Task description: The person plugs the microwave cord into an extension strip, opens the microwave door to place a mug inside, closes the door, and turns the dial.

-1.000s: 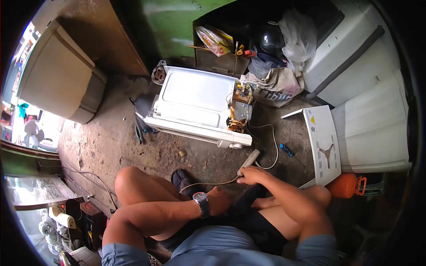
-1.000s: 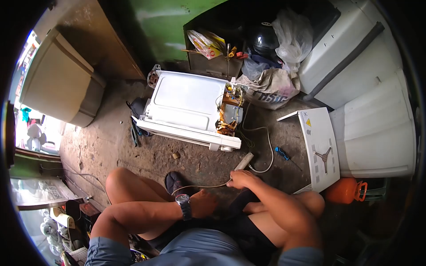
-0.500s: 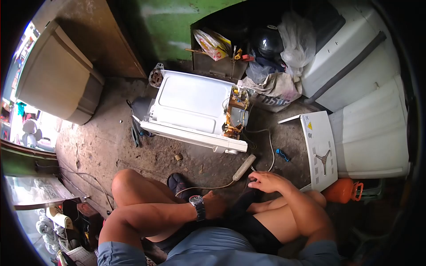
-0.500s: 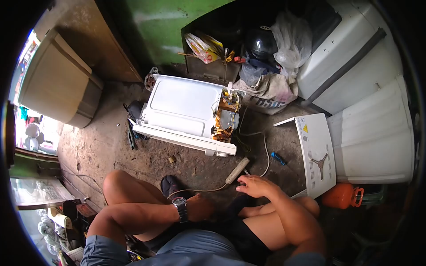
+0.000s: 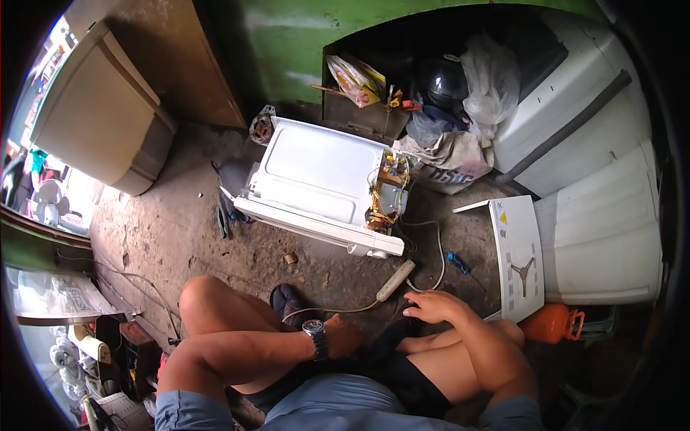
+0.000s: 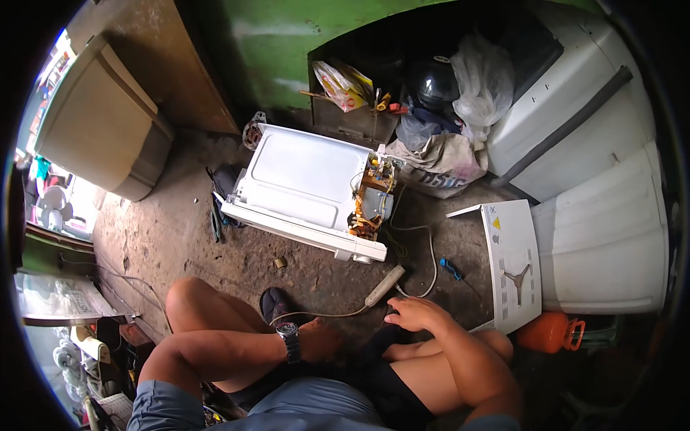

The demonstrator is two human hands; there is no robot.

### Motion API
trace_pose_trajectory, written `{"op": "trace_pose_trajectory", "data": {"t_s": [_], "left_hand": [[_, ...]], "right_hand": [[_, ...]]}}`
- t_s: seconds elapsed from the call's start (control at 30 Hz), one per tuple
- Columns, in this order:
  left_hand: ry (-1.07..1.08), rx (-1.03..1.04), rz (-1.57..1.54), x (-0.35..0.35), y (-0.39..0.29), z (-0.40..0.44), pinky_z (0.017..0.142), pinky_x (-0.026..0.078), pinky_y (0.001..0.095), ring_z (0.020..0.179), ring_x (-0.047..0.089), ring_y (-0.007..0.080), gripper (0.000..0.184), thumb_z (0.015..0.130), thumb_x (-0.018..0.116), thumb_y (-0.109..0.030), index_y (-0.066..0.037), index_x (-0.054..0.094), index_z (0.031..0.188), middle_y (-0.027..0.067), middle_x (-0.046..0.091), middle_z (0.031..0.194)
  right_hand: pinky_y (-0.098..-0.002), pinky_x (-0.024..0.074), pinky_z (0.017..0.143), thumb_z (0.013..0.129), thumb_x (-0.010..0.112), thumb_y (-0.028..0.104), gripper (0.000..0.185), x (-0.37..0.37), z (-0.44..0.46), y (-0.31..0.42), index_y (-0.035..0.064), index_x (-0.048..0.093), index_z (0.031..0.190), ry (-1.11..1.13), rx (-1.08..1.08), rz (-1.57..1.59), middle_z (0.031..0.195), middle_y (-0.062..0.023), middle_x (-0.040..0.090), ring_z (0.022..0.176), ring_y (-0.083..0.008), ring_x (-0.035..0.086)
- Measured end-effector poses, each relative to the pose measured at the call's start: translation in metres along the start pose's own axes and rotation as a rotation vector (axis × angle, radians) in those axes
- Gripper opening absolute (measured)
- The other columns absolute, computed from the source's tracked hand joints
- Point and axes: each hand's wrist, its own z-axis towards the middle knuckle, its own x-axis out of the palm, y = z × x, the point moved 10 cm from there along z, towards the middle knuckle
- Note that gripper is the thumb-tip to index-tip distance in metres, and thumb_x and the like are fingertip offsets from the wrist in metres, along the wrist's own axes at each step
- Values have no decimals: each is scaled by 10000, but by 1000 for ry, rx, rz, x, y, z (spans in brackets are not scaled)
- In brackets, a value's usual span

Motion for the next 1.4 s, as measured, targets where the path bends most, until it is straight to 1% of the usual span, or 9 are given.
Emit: {"op": "trace_pose_trajectory", "data": {"t_s": [0.07, 0.13, 0.3, 0.43, 0.5, 0.8, 1.27, 1.33, 1.4], "left_hand": [[14, -5, 1, 0, 1, 1, 798, 488, 532, 1026, 636, 331, 393, 780, 677, -309, -49, 625, 1070, 134, 648, 1081], [29, -10, 3, 1, 2, 1, 800, 486, 534, 1034, 634, 328, 392, 782, 676, -307, -49, 624, 1073, 136, 649, 1079], [-23, -9, 21, -3, 2, -1, 788, 500, 522, 1008, 649, 330, 352, 795, 668, -301, -61, 637, 1051, 125, 664, 1053], [21, -33, -19, -5, 5, -6, 764, 516, 498, 971, 665, 326, 318, 795, 664, -293, -76, 644, 1027, 117, 671, 1035], [-45, 21, 3, -8, 4, -9, 746, 525, 481, 945, 675, 323, 295, 797, 656, -293, -91, 644, 1012, 110, 676, 1021], [1, -16, 46, 12, 11, -5, 747, 521, 507, 973, 662, 319, 298, 798, 653, -308, -111, 636, 1022, 105, 664, 1025], [21, -14, 24, 6, 9, -8, 748, 523, 529, 972, 668, 321, 347, 799, 667, -343, -93, 635, 1037, 111, 662, 1026], [21, -4, 16, 7, 8, -8, 750, 522, 534, 974, 668, 322, 342, 799, 666, -344, -91, 638, 1028, 113, 664, 1020], [42, -16, 39, 5, 8, -9, 750, 522, 528, 980, 665, 323, 343, 800, 664, -339, -92, 638, 1037, 114, 664, 1025]], "right_hand": [[-426, 451, 1003, 943, 534, 487, 587, -4, -2, 4, 73, 499, 1357, 1, 1, -7, 1292, -176, 603, 1203, -349, 564], [-441, 468, 958, 940, 560, 434, 561, -5, -5, 9, 30, 511, 1325, -20, -16, -4, 1197, -218, 637, 1142, -373, 592], [-443, 466, 960, 948, 550, 418, 541, 0, -3, 1, 22, 513, 1315, -33, -36, -3, 1195, -226, 634, 1141, -375, 592], [-444, 461, 970, 954, 541, 405, 526, -3, -4, 2, 19, 515, 1310, -49, -47, 5, 1199, -224, 633, 1151, -378, 586], [-445, 460, 973, 953, 546, 404, 525, -6, -6, 7, 20, 516, 1310, -50, -47, 3, 1208, -223, 630, 1159, -378, 581], [-447, 456, 983, 950, 554, 413, 539, -4, -5, 7, 18, 514, 1314, -45, -49, 6, 1230, -222, 620, 1177, -379, 569], [-452, 463, 969, 943, 561, 416, 542, -5, -5, 8, 13, 521, 1303, -47, -46, -13, 1219, -237, 620, 1164, -385, 576], [-432, 456, 994, 936, 548, 482, 588, -1, -2, 3, 52, 514, 1334, -14, -14, -35, 1278, -180, 612, 1184, -358, 576], [-431, 454, 996, 936, 548, 481, 587, 2, 0, -1, 53, 513, 1336, -20, -21, -31, 1280, -177, 612, 1187, -356, 574]]}}
